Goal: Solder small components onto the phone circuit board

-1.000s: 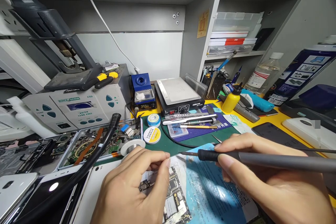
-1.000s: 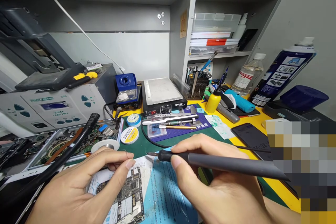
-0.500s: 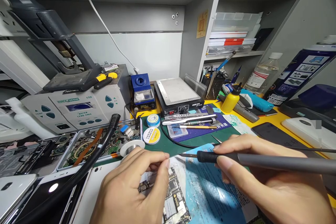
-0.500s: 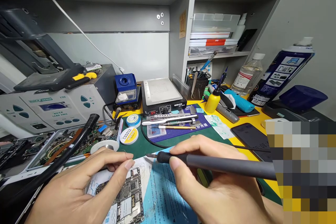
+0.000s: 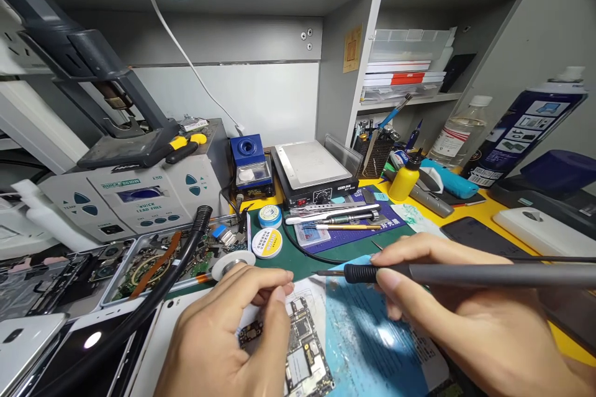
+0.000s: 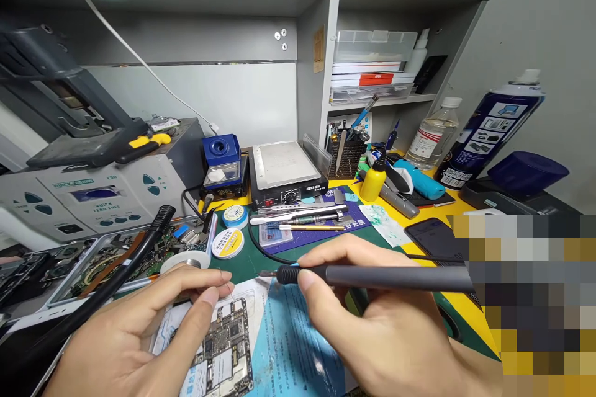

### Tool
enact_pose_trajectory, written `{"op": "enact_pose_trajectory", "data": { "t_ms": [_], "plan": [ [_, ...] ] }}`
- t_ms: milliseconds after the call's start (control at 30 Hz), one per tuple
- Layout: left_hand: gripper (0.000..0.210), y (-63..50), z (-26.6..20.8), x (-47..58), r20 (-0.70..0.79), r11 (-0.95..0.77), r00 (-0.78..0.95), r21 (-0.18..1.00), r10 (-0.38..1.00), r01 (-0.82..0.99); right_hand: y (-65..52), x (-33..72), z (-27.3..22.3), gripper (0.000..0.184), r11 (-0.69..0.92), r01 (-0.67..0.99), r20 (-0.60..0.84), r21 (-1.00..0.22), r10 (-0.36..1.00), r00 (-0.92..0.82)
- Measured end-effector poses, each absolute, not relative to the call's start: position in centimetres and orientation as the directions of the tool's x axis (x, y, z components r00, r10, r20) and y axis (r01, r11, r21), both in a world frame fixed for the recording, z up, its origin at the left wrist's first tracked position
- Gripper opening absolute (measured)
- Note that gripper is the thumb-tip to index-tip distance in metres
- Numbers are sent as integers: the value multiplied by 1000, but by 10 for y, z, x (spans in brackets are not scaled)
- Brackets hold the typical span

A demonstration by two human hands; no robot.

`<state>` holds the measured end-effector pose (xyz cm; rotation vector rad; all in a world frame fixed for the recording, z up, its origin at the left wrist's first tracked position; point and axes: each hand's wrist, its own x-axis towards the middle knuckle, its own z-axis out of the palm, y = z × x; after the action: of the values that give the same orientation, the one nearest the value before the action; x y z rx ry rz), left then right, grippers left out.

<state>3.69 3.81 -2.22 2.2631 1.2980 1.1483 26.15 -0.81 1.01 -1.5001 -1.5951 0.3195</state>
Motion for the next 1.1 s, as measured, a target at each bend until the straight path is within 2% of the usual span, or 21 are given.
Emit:
{"op": "enact_pose_trajectory", "data": {
  "t_ms": [100, 233, 333, 500, 800, 967, 1100],
  "plan": [
    [12, 38, -22, 36, 478, -532, 264, 602, 837, 595, -4, 264, 9, 12, 138, 549, 287, -824, 938, 195],
    [11, 37, -23, 35, 417, -470, 232, 671, 878, 573, 4, 269, 2, 22, 23, 245, 76, -969, 975, 210],
    [11, 36, -23, 34, 370, -414, 194, 732, 908, 541, 12, 272, -2, 23, 4, 43, 12, -999, 983, 184],
    [15, 39, -14, 25, 418, -405, 109, 730, 902, 550, 22, 273, -1, 26, -75, -203, -107, -976, 983, 150],
    [22, 52, -4, 9, 496, -398, -91, 781, 864, 482, 25, 275, 3, 20, -68, -251, -98, -966, 989, 107],
    [23, 58, 3, 2, 537, -425, -155, 787, 829, 448, 31, 280, 8, 19, 1, -138, -18, -990, 990, 138],
    [18, 64, 6, -6, 536, -417, -197, 799, 821, 433, 51, 273, 30, 22, 12, -3, 11, -1000, 987, 161]
  ]
}}
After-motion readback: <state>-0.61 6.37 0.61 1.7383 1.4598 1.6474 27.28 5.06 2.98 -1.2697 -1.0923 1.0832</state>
